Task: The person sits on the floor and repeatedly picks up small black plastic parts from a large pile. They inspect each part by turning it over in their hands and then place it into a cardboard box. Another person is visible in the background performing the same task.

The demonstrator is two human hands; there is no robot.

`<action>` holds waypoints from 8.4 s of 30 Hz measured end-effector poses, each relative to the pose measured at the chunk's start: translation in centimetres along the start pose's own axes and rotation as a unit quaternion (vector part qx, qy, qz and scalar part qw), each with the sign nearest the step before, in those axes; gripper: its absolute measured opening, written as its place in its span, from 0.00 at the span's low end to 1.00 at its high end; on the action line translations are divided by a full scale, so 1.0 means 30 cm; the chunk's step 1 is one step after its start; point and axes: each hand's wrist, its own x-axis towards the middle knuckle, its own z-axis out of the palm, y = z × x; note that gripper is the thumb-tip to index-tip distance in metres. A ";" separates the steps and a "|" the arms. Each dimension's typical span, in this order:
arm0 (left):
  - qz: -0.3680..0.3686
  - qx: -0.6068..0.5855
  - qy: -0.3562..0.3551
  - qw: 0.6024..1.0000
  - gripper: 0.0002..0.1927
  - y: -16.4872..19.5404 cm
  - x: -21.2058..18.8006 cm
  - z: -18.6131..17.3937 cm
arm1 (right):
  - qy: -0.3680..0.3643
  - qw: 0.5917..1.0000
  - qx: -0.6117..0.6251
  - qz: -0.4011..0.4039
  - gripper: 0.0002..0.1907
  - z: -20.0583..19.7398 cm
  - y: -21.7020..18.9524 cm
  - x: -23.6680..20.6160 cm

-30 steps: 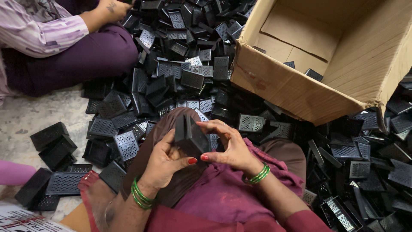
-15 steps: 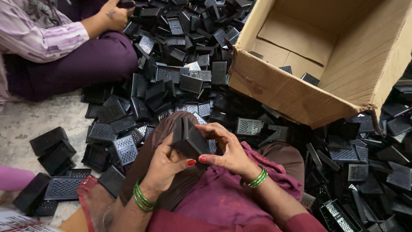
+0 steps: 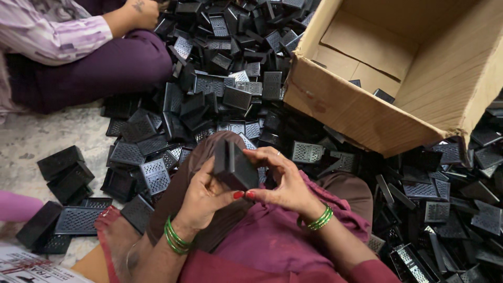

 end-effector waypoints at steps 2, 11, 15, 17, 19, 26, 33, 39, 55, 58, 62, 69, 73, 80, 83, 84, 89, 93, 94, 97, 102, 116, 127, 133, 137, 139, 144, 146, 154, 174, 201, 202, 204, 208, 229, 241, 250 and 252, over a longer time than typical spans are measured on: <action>-0.009 0.039 0.009 0.999 0.44 -0.014 -0.008 -0.019 | -0.001 1.000 0.009 0.009 0.40 -0.002 -0.001 0.003; -0.031 0.012 -0.015 0.999 0.40 0.046 -0.001 0.017 | -0.004 0.999 0.028 0.023 0.40 -0.001 -0.002 0.004; -0.018 0.003 -0.044 0.999 0.40 0.090 0.010 0.047 | -0.009 0.999 0.041 0.019 0.41 -0.003 0.015 0.002; -0.018 0.026 -0.047 0.998 0.40 0.094 0.010 0.046 | -0.008 0.999 0.047 0.020 0.41 -0.004 0.028 0.002; -0.023 0.039 -0.046 0.998 0.38 0.085 0.004 0.036 | -0.005 0.999 0.049 0.018 0.40 -0.004 0.042 0.008; -0.035 0.021 0.076 0.996 0.23 -0.006 0.013 0.017 | 0.111 0.951 -0.273 -0.096 0.40 0.036 0.039 0.024; -0.032 0.108 0.172 0.979 0.19 0.004 0.030 0.022 | 0.099 0.966 -0.240 -0.016 0.31 0.023 0.039 0.031; -0.030 0.123 0.111 0.986 0.19 0.017 0.037 0.027 | 0.049 0.977 -0.172 0.117 0.14 0.030 0.111 0.017; -0.014 0.392 0.258 0.883 0.14 -0.024 0.045 -0.038 | 0.111 0.945 -0.265 0.159 0.17 0.086 0.046 0.019; 0.026 0.503 0.157 0.850 0.18 -0.003 0.015 0.050 | 0.140 0.972 -0.183 0.049 0.17 0.039 0.073 0.030; 0.049 0.579 0.077 0.810 0.22 0.016 0.017 0.135 | 0.070 0.981 -0.164 0.078 0.19 0.044 0.150 0.018; -0.013 0.594 0.035 0.803 0.29 0.035 -0.037 0.170 | 0.093 0.981 -0.158 0.067 0.20 0.031 0.232 -0.024; -0.043 0.540 0.043 0.840 0.26 0.059 -0.071 0.165 | 0.094 0.984 -0.145 0.048 0.19 0.027 0.218 -0.017; -0.086 0.504 0.063 0.857 0.18 0.082 -0.081 0.187 | 0.059 0.966 -0.250 -0.018 0.19 0.048 0.129 -0.026; -0.092 0.506 0.072 0.854 0.17 0.072 -0.077 0.200 | 0.065 0.951 -0.297 -0.060 0.18 0.058 0.114 -0.022; -0.095 0.509 0.078 0.852 0.17 0.069 -0.076 0.202 | 0.065 0.949 -0.306 -0.046 0.19 0.061 0.114 -0.019; -0.089 0.490 0.091 0.863 0.17 0.057 -0.078 0.205 | 0.081 0.953 -0.288 -0.056 0.19 0.068 0.121 -0.012; -0.081 0.489 0.076 0.865 0.23 0.044 -0.082 0.183 | 0.075 0.973 -0.212 -0.061 0.20 0.048 0.108 -0.016; -0.068 0.484 0.068 0.870 0.26 0.040 -0.086 0.174 | 0.065 0.979 -0.187 -0.056 0.20 0.041 0.102 -0.015; -0.005 0.369 -0.055 0.928 0.41 0.015 -0.075 0.144 | 0.013 0.991 -0.074 -0.108 0.21 0.033 0.080 -0.019; -0.260 0.009 -0.019 0.965 0.45 0.008 -0.086 0.116 | -0.050 0.997 -0.029 -0.045 0.16 0.043 0.034 -0.019; -0.135 0.065 0.067 0.986 0.47 0.042 -0.150 0.094 | -0.132 0.979 0.118 0.103 0.36 0.044 -0.015 -0.017; -0.098 0.135 0.084 0.982 0.46 0.019 -0.193 0.085 | -0.107 0.986 0.105 0.078 0.36 0.075 0.019 -0.040; -0.085 0.130 0.073 0.985 0.44 0.017 -0.209 0.070 | -0.127 0.988 0.057 0.073 0.35 0.068 0.008 -0.040; -0.094 0.118 0.060 0.987 0.45 0.025 -0.211 0.063 | -0.122 0.987 0.064 0.087 0.35 0.076 0.006 -0.048; -0.101 0.120 0.053 0.986 0.46 0.031 -0.213 0.063 | -0.113 0.987 0.076 0.088 0.35 0.087 0.010 -0.053; -0.105 0.163 0.037 0.980 0.47 0.047 -0.227 0.071 | -0.102 0.993 0.026 0.053 0.39 0.106 0.030 -0.061; -0.115 0.148 0.036 0.982 0.47 0.048 -0.227 0.076 | -0.099 0.995 0.011 0.023 0.40 0.116 0.040 -0.055; -0.099 0.046 0.130 0.985 0.26 -0.001 -0.160 0.094 | 0.057 0.989 -0.024 0.134 0.20 0.158 0.093 -0.012; 0.037 0.479 0.295 0.826 0.16 -0.044 0.026 -0.001 | -0.018 0.988 -0.079 0.132 0.40 0.167 0.016 0.002; -0.161 0.775 0.292 0.537 0.48 -0.122 -0.019 -0.728 | 0.385 0.581 -0.717 -0.005 0.34 -0.677 -0.026 0.055; -0.130 0.752 0.321 0.560 0.46 -0.116 -0.019 -0.730 | 0.403 0.618 -0.673 -0.051 0.26 -0.648 -0.003 0.051; -0.069 0.699 0.378 0.603 0.43 -0.082 -0.022 -0.703 | 0.397 0.657 -0.627 -0.133 0.18 -0.549 0.089 0.057; 0.103 0.542 0.363 0.751 0.39 0.026 0.007 -0.555 | 0.142 0.826 -0.545 -0.037 0.12 -0.377 0.304 0.079; -0.127 -0.236 0.072 0.961 0.31 -0.046 0.041 -0.081 | 0.201 0.953 0.172 0.147 0.18 -0.258 0.441 0.045; -0.108 -0.225 0.108 0.962 0.29 -0.043 0.048 -0.100 | 0.243 0.932 -0.174 0.206 0.19 -0.246 0.469 0.089; -0.102 -0.221 0.106 0.964 0.30 -0.069 0.069 -0.089 | -0.027 0.843 -0.536 -0.018 0.19 -0.130 0.810 0.199; -0.096 -0.234 0.104 0.962 0.30 -0.065 0.063 -0.094 | -0.079 0.818 -0.569 -0.025 0.19 -0.115 0.905 0.198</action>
